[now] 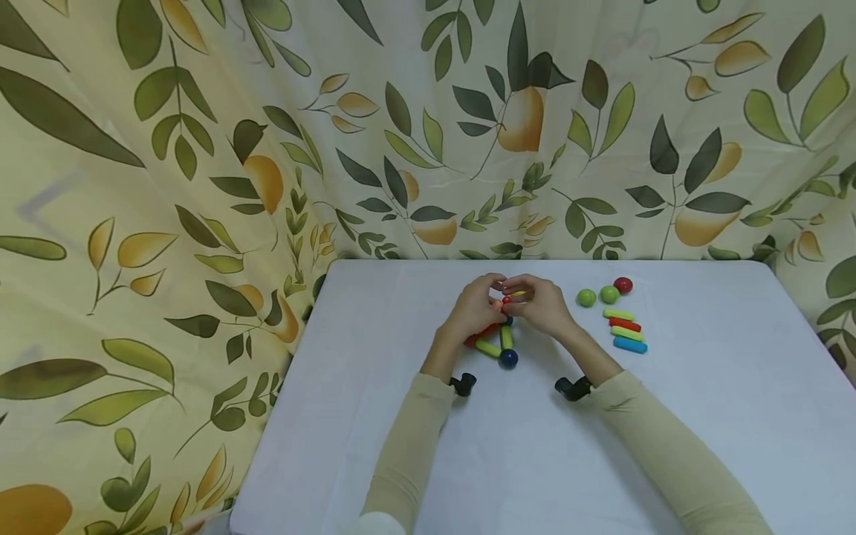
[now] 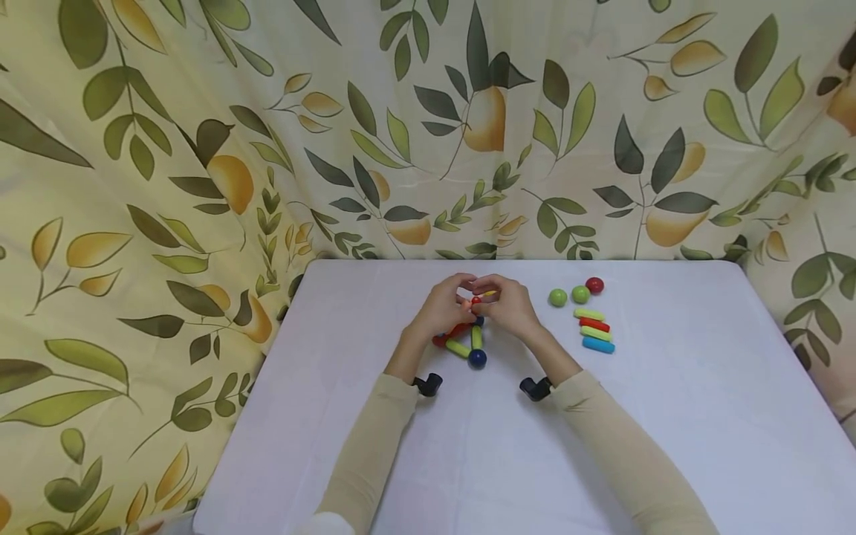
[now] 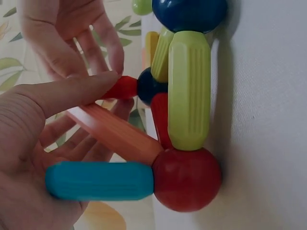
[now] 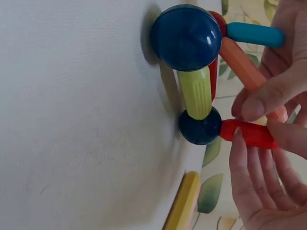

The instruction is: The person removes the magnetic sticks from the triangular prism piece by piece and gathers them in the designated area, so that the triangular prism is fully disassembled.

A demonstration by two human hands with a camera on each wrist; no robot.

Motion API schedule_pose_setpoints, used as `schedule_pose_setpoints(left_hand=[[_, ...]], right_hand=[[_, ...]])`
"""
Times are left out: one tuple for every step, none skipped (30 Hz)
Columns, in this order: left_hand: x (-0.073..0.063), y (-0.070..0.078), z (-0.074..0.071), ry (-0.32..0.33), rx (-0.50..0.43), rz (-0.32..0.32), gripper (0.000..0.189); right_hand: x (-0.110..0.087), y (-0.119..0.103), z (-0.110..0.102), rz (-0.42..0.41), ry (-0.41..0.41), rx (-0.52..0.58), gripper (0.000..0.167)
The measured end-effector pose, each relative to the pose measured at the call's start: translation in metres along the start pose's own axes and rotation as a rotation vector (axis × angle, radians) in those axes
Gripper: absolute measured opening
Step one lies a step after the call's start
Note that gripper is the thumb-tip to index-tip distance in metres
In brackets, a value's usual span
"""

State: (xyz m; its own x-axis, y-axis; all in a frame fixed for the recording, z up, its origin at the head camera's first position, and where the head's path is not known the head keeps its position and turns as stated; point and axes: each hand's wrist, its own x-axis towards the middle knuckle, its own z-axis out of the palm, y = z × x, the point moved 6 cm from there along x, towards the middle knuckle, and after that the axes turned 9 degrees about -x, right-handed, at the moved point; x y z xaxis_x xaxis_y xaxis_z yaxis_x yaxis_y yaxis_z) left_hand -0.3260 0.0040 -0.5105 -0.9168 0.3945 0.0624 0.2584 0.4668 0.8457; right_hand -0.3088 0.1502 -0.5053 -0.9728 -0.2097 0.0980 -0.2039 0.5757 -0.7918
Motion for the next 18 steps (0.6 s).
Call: schedule_pose_setpoints(left_hand=[[0.001,0.000,0.001,-0.002,0.016,0.001,0.074],[0.003,0.000,0.002,-0.001,0.036,0.004,0.075],[0.004,0.001,0.003,0.003,0.053,0.006,0.077],[0.005,0.002,0.004,0.006,0.067,0.007,0.079],[0.005,0.002,0.004,0.010,0.086,0.008,0.082],[0.006,0.003,0.005,0.014,0.101,0.003,0.084],[0.006,0.005,0.005,0.017,0.116,0.001,0.086],[0.007,0.005,0.005,0.018,0.129,-0.005,0.089],[0.008,0.006,0.006,0.018,0.139,-0.012,0.091],[0.008,0.007,0.007,0.015,0.151,-0.018,0.093],[0.009,0.007,0.007,0.011,0.165,-0.028,0.094],[0.010,0.007,0.008,0.007,0.174,-0.035,0.095],[0.011,0.007,0.009,0.003,0.185,-0.042,0.095],[0.011,0.007,0.010,0.000,0.195,-0.052,0.095],[0.012,0.007,0.010,-0.002,0.201,-0.059,0.094],[0.012,0.007,0.011,-0.004,0.210,-0.067,0.094],[0.013,0.007,0.012,-0.004,0.216,-0.075,0.093],[0.013,0.007,0.012,-0.004,0.221,-0.081,0.092]], right_hand=[[0.000,0.000,0.000,0.003,0.006,0.006,0.044],[0.000,0.001,-0.001,0.007,0.009,0.015,0.046],[-0.001,0.002,-0.001,0.016,0.014,0.021,0.048],[-0.001,0.003,-0.001,0.022,0.019,0.026,0.051],[-0.001,0.004,-0.001,0.030,0.022,0.037,0.053],[-0.002,0.005,-0.002,0.038,0.024,0.049,0.055],[-0.002,0.006,-0.002,0.047,0.026,0.061,0.057],[-0.002,0.007,-0.002,0.057,0.029,0.074,0.060],[-0.002,0.009,-0.003,0.069,0.035,0.084,0.061],[-0.002,0.011,-0.003,0.079,0.040,0.096,0.061],[-0.002,0.013,-0.004,0.091,0.045,0.104,0.062],[-0.002,0.015,-0.004,0.102,0.052,0.108,0.063],[-0.002,0.017,-0.005,0.113,0.059,0.112,0.063],[-0.002,0.018,-0.006,0.120,0.065,0.112,0.063],[-0.002,0.020,-0.007,0.127,0.071,0.110,0.063],[-0.002,0.022,-0.007,0.134,0.076,0.112,0.063],[-0.002,0.023,-0.007,0.144,0.078,0.123,0.064],[-0.002,0.025,-0.008,0.150,0.079,0.133,0.064]])
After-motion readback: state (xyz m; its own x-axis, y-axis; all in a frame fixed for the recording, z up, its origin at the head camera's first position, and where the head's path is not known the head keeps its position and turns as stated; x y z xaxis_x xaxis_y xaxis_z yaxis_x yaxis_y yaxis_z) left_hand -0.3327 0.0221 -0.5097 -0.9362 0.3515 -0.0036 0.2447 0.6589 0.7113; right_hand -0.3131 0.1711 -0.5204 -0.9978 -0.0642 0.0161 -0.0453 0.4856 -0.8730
